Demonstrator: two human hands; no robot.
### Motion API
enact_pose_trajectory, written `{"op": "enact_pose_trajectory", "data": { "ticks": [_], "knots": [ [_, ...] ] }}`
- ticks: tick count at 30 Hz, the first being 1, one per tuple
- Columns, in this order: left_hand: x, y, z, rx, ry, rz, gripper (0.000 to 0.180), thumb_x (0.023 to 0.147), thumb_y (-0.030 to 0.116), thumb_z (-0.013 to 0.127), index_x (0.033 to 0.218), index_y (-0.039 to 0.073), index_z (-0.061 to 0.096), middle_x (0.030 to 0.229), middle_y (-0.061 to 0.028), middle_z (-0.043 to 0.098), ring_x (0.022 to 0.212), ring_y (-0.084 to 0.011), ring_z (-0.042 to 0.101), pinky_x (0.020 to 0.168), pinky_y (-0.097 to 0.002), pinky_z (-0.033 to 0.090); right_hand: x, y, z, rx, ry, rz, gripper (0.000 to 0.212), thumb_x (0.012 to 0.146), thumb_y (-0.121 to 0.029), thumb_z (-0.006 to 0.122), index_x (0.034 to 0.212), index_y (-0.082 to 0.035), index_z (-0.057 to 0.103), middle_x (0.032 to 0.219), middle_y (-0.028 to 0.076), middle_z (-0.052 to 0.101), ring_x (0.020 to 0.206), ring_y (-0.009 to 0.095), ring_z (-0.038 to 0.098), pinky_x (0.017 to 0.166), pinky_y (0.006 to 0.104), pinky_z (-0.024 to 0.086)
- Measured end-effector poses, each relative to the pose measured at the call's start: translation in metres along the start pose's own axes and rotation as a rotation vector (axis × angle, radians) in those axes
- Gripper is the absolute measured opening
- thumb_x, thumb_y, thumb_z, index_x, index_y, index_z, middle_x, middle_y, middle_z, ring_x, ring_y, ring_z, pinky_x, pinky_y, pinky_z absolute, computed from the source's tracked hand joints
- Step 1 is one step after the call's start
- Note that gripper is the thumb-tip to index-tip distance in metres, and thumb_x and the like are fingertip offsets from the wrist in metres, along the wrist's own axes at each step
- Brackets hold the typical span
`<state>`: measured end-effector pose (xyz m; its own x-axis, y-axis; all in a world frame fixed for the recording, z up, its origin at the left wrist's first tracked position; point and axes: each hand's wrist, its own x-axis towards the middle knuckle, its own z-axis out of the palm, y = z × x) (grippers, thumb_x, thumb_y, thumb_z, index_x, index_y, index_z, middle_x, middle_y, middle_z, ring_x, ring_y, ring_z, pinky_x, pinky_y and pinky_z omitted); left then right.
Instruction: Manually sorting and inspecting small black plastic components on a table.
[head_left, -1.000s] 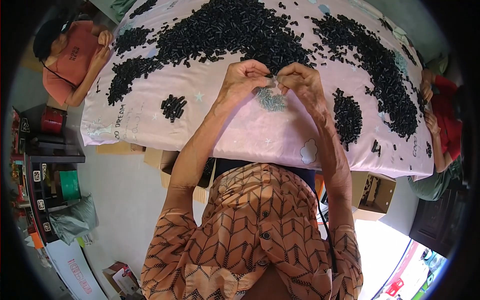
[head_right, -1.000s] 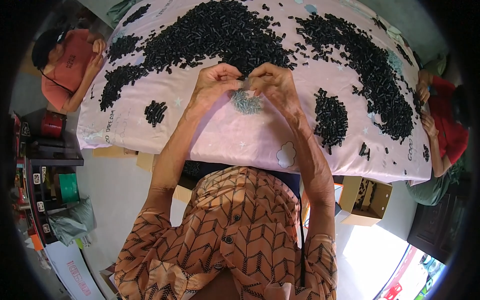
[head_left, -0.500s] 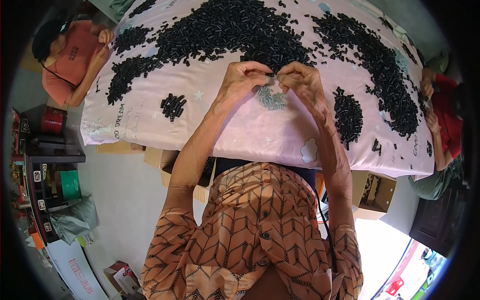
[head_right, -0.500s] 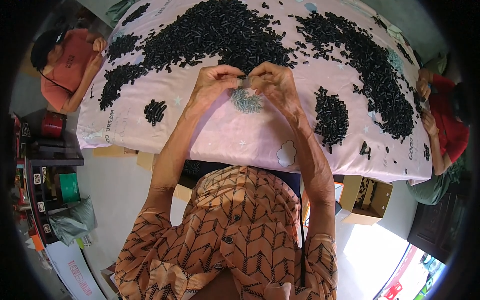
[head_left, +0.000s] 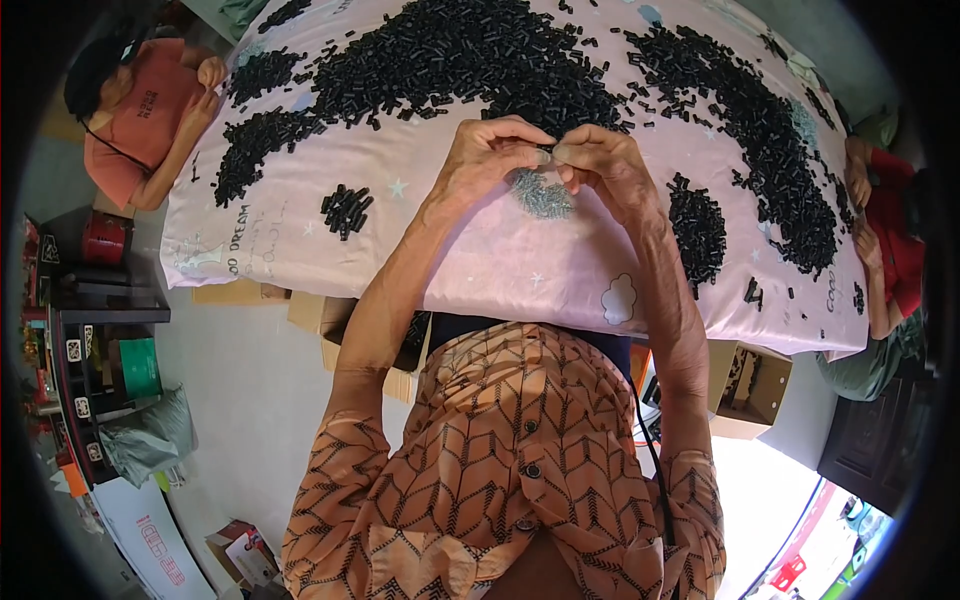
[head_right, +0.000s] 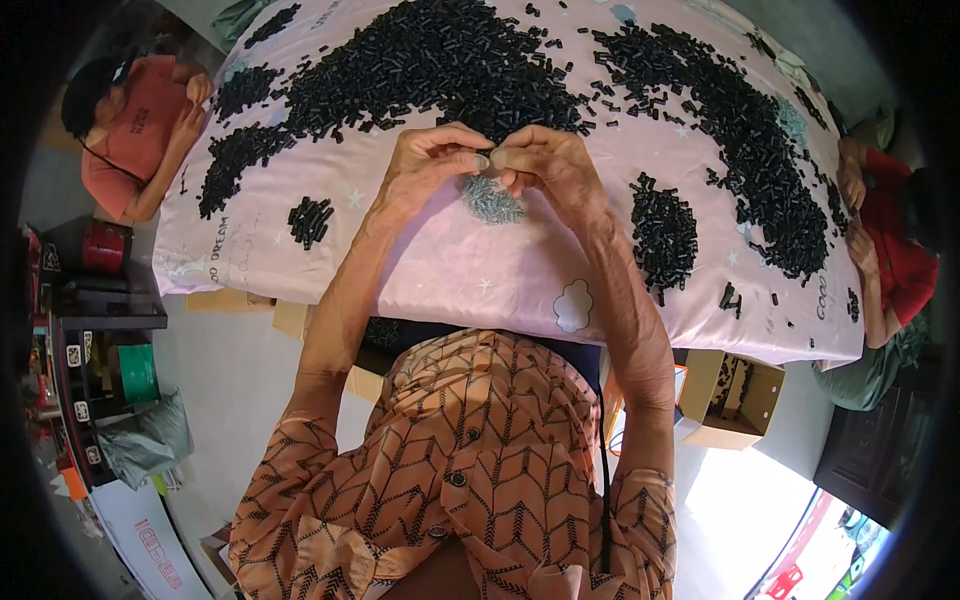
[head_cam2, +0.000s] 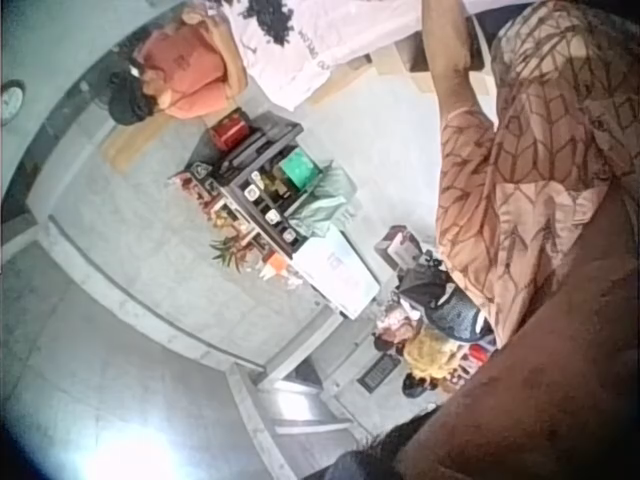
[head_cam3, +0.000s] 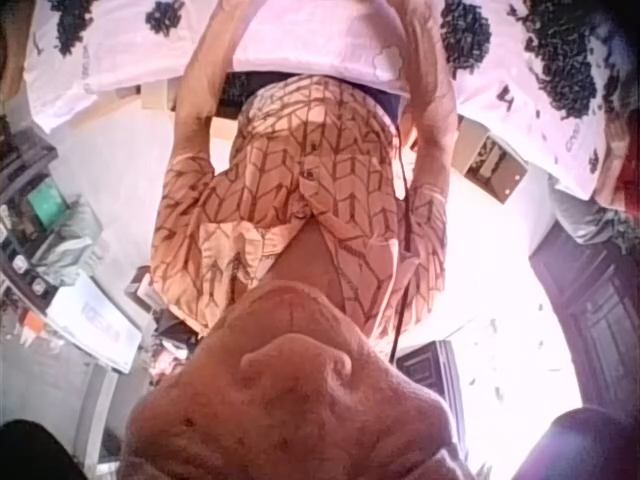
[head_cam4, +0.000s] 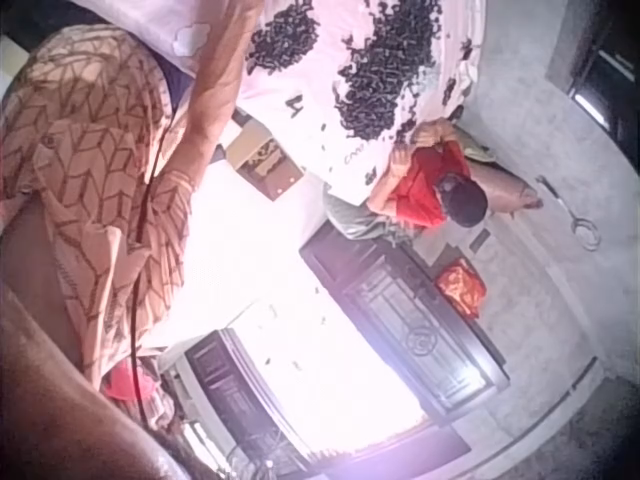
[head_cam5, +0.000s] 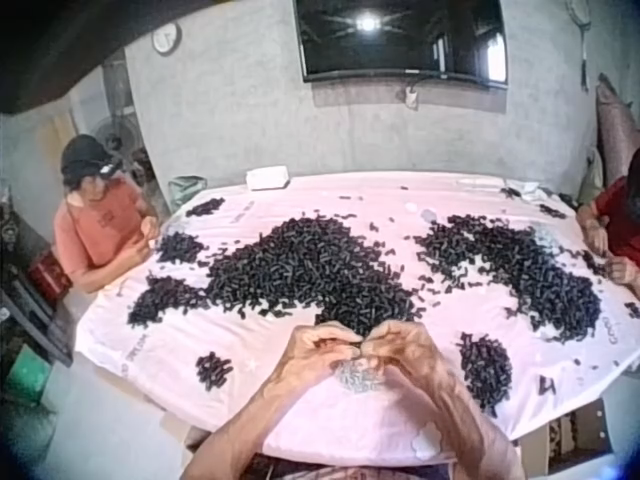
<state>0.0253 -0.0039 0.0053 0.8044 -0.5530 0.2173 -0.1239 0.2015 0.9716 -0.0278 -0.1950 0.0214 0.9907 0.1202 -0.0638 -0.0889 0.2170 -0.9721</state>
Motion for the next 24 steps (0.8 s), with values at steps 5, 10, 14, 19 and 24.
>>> {"op": "enact_pose_trajectory", "data": {
  "ticks": [5,10,14,19,24],
  "knots": [
    [-0.001,0.002,-0.001,-0.179,0.134,-0.076,0.023,0.077,-0.004,0.067,0.100,-0.003,0.067,0.082,-0.0085,0.067,0.070,-0.0106,0.061,0.065,-0.0212,0.050,0.002,-0.005,-0.001,-0.053,0.231,-0.137,0.014,0.083,-0.013,0.069,0.082,0.001,0.065,0.069,0.006,0.063,0.056,0.010,0.056,0.049,0.0221,0.046],
    [0.003,0.003,-0.008,-0.301,0.211,-0.140,0.021,0.083,0.000,0.064,0.104,-0.003,0.066,0.089,-0.0113,0.068,0.075,-0.0142,0.064,0.071,-0.0245,0.054,0.007,0.000,-0.027,-0.477,0.312,-0.316,0.010,0.082,-0.006,0.062,0.086,0.001,0.068,0.068,0.005,0.062,0.056,0.010,0.055,0.049,0.0235,0.046],
    [0.007,-0.001,-0.007,-0.378,0.173,-0.139,0.022,0.084,0.000,0.063,0.105,-0.003,0.065,0.091,-0.0119,0.068,0.077,-0.0154,0.065,0.075,-0.0263,0.055,0.008,0.010,-0.023,-1.080,0.175,-0.538,0.010,0.075,0.000,0.058,0.079,-0.001,0.067,0.078,0.012,0.064,0.072,0.029,0.063,0.066,0.0362,0.051],
    [0.001,-0.002,-0.015,-0.410,0.172,-0.156,0.023,0.084,0.001,0.064,0.106,-0.002,0.065,0.093,-0.0122,0.068,0.078,-0.0155,0.065,0.075,-0.0268,0.055,0.009,0.027,-0.012,-1.347,0.137,-0.492,0.012,0.076,-0.004,0.059,0.085,-0.002,0.066,0.085,0.014,0.063,0.076,0.032,0.063,0.069,0.0397,0.051],
    [-0.004,0.003,-0.013,-0.327,0.165,-0.168,0.023,0.085,0.001,0.062,0.108,-0.002,0.065,0.094,-0.0103,0.067,0.081,-0.0146,0.063,0.079,-0.0274,0.052,0.010,0.022,-0.003,-1.200,0.192,-0.518,0.009,0.080,-0.006,0.062,0.087,-0.001,0.065,0.085,0.013,0.063,0.075,0.027,0.063,0.065,0.0359,0.051]
  ]
}}
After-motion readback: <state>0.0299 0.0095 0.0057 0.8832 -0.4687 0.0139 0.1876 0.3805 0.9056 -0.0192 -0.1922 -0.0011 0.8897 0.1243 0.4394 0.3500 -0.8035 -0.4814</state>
